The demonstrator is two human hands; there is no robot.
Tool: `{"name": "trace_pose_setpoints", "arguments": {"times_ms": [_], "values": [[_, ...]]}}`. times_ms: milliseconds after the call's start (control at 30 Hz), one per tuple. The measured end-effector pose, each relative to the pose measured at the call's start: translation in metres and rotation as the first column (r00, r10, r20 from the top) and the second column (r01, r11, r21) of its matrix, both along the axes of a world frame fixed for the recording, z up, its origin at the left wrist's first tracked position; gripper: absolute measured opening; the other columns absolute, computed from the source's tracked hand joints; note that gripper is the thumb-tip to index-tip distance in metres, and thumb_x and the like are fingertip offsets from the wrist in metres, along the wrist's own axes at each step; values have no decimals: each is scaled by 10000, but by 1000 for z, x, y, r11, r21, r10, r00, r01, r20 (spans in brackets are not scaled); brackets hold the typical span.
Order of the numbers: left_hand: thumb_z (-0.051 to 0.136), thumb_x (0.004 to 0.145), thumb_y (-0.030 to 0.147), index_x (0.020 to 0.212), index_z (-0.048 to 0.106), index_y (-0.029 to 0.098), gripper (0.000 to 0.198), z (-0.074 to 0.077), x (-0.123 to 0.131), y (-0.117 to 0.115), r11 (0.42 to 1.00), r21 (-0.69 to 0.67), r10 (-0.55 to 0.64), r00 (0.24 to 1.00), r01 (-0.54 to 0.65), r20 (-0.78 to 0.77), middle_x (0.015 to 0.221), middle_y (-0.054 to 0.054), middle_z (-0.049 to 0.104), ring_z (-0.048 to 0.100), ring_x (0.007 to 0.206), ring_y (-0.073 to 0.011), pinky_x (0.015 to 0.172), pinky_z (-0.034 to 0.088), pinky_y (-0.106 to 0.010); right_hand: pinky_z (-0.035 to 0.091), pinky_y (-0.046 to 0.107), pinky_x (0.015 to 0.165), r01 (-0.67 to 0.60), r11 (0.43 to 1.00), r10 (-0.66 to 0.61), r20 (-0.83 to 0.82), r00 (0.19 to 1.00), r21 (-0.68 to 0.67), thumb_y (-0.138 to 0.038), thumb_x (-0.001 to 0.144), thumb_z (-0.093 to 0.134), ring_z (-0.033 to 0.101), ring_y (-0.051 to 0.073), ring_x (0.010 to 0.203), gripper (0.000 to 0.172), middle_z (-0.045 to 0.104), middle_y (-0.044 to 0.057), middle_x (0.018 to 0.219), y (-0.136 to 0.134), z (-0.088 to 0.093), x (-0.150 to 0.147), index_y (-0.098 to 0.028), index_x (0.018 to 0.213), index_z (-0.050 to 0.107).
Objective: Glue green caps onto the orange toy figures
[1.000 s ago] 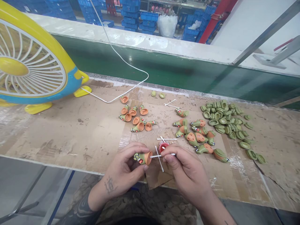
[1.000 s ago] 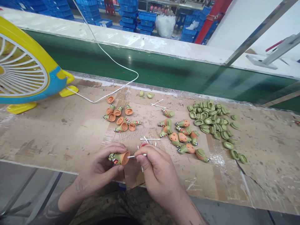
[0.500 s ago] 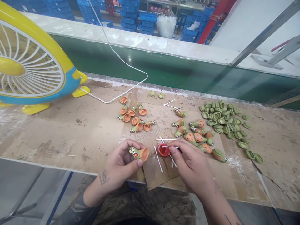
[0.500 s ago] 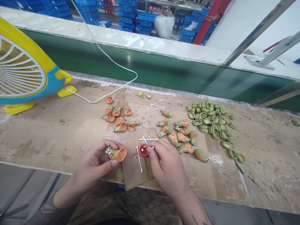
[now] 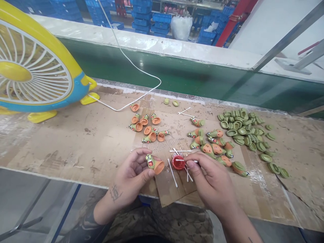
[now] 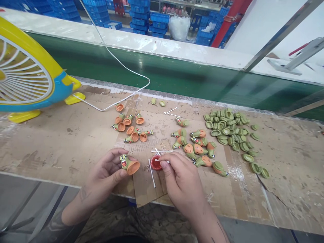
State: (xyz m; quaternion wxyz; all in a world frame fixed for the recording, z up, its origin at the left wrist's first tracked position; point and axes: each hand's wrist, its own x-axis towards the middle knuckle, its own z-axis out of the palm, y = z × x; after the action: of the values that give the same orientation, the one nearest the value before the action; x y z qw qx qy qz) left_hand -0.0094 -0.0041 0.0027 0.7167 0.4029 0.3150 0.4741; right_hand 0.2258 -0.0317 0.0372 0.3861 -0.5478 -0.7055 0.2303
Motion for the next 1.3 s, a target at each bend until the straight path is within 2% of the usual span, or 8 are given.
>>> {"name": "trace_pose_setpoints", "arguments": {"times_ms": [133,233,433,633,767,900,1067,1300], "values": [[835,878,185,1163,674,243,333,-1,0,-1,1000,-9,-25,1000,25,2,1071,-27,818,762,993,-119,873,585,-179,494,264,775,19,1000,-18,-261,965,1,-187,1043,571,638,144,859,163,683,-25,909,-13,2,-10,-305,1057,682],[818,889,160,1167,678,251,325,-1,-1,-2,1000,-6,-31,1000,31,-3,1098,-23,815,763,1012,-126,895,597,-197,504,266,780,-47,998,30,-330,943,-41,-192,1042,574,644,142,861,161,669,-25,896,-17,2,-18,-307,1066,684],[816,891,160,1162,681,271,322,-1,-2,-3,999,-4,-47,999,47,10,1107,-8,810,764,1010,-124,886,605,-198,493,257,728,-120,989,91,-278,956,-87,-210,1053,553,641,124,778,149,682,-26,867,-12,1,-26,-270,1002,680],[832,886,203,1170,664,252,334,1,-2,-2,998,-26,-53,998,53,-14,1084,-24,813,757,1013,-133,902,590,-216,499,241,736,-43,999,36,-232,972,-24,-180,1041,565,645,122,807,151,684,-30,888,-11,-1,-22,-281,1036,678],[839,885,275,1204,632,245,382,2,-1,-2,999,-32,-35,999,34,-42,989,-12,791,729,915,-110,813,571,-187,503,245,755,16,999,-8,-267,964,30,-171,1040,563,638,133,834,166,661,-29,876,-13,1,-14,-292,1059,675],[841,879,330,1212,634,233,404,-2,-2,-2,999,-37,5,997,-8,-83,884,11,732,676,794,-94,713,561,-175,486,244,745,71,995,-68,-45,997,70,-169,1035,565,644,128,813,137,695,-29,876,-8,-1,-4,-259,987,658],[841,871,371,1200,659,220,405,-5,-2,-1,999,-33,16,994,-19,-109,846,10,713,658,717,-93,647,553,-175,499,263,818,-4,999,-3,129,992,53,-175,1044,540,686,147,905,138,744,-6,973,0,-12,0,-235,1016,661],[863,842,383,1161,691,206,404,-1,-1,-2,998,-64,17,995,-24,-102,806,4,728,665,674,-96,602,559,-167,483,277,789,22,999,-23,61,998,28,-193,1044,551,664,157,869,140,726,-9,926,0,-10,4,-247,977,662]]}}
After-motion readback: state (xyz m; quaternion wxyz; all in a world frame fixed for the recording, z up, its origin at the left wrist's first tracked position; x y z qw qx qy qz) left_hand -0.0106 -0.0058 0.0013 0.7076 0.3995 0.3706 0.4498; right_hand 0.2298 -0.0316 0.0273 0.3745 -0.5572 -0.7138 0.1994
